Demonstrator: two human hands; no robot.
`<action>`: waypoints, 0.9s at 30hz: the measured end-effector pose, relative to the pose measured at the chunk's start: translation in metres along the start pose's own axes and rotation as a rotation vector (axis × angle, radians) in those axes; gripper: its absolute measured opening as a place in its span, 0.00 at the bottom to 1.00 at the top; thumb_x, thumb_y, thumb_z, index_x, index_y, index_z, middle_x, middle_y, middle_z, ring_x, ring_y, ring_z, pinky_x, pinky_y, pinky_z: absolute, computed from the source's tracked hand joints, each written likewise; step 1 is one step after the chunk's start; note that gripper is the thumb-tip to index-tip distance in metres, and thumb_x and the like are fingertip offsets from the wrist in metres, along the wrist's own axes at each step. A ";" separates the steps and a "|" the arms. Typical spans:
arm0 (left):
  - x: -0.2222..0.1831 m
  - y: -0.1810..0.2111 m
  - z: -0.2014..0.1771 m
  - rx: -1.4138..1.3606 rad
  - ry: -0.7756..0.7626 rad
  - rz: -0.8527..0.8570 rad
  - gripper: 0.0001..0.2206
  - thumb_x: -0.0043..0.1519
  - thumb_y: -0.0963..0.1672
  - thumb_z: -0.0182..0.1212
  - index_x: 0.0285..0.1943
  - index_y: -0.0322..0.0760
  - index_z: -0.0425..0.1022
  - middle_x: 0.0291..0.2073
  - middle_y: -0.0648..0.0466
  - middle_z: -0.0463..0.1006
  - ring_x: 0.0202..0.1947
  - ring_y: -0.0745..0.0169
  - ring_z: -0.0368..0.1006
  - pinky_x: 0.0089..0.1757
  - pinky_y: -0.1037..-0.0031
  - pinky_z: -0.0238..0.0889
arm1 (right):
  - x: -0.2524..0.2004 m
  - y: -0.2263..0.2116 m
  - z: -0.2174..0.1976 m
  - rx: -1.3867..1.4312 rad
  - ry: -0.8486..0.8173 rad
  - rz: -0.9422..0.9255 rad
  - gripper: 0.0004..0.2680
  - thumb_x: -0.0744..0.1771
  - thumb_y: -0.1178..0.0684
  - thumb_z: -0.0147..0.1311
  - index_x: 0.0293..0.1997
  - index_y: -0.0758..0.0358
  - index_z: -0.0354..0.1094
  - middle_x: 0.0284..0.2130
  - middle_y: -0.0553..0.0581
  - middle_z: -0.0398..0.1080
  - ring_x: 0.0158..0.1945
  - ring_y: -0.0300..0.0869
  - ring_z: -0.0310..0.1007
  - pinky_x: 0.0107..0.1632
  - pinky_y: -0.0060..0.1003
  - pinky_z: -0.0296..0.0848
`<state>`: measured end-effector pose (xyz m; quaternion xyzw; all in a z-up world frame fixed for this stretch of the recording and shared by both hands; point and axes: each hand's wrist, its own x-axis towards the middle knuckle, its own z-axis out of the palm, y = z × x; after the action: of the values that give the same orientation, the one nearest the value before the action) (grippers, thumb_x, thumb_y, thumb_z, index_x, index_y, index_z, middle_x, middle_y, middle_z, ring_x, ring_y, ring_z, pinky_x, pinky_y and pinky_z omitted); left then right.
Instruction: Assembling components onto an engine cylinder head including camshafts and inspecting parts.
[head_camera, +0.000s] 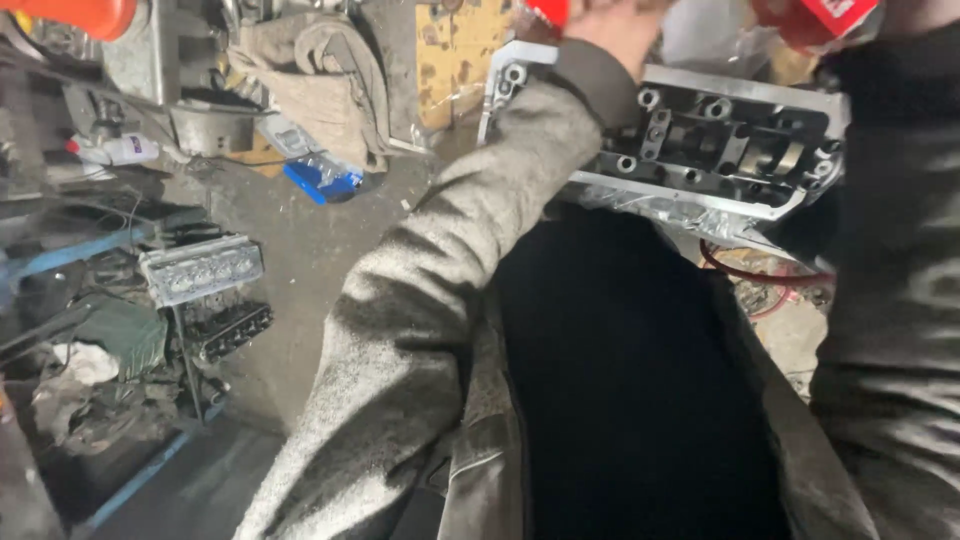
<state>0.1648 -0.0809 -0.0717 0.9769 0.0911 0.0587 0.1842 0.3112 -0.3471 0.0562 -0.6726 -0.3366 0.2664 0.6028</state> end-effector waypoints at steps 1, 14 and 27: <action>0.009 -0.008 -0.010 0.018 -0.007 -0.070 0.20 0.62 0.50 0.64 0.64 0.53 0.71 0.54 0.51 0.76 0.57 0.44 0.73 0.53 0.47 0.62 | 0.004 -0.011 0.004 -0.011 0.027 0.000 0.15 0.75 0.49 0.48 0.66 0.64 0.52 0.34 0.56 0.70 0.31 0.41 0.72 0.34 0.34 0.69; -0.083 0.013 -0.001 -0.100 0.092 0.091 0.30 0.46 0.57 0.79 0.48 0.35 0.80 0.69 0.47 0.62 0.72 0.41 0.50 0.65 0.39 0.45 | 0.052 0.018 0.042 -1.083 -0.674 0.550 0.20 0.74 0.37 0.43 0.49 0.68 0.74 0.26 0.64 0.77 0.28 0.48 0.78 0.38 0.45 0.75; -0.087 0.019 -0.016 -0.120 0.160 0.068 0.26 0.46 0.56 0.78 0.40 0.33 0.81 0.65 0.52 0.65 0.72 0.45 0.50 0.64 0.43 0.46 | 0.077 0.035 0.047 -1.027 -0.715 0.738 0.20 0.72 0.36 0.44 0.60 0.63 0.71 0.30 0.61 0.76 0.29 0.48 0.77 0.36 0.43 0.74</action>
<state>0.0805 -0.1100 -0.0569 0.9588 0.0685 0.1478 0.2326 0.3282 -0.2595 0.0186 -0.8124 -0.3469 0.4641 -0.0650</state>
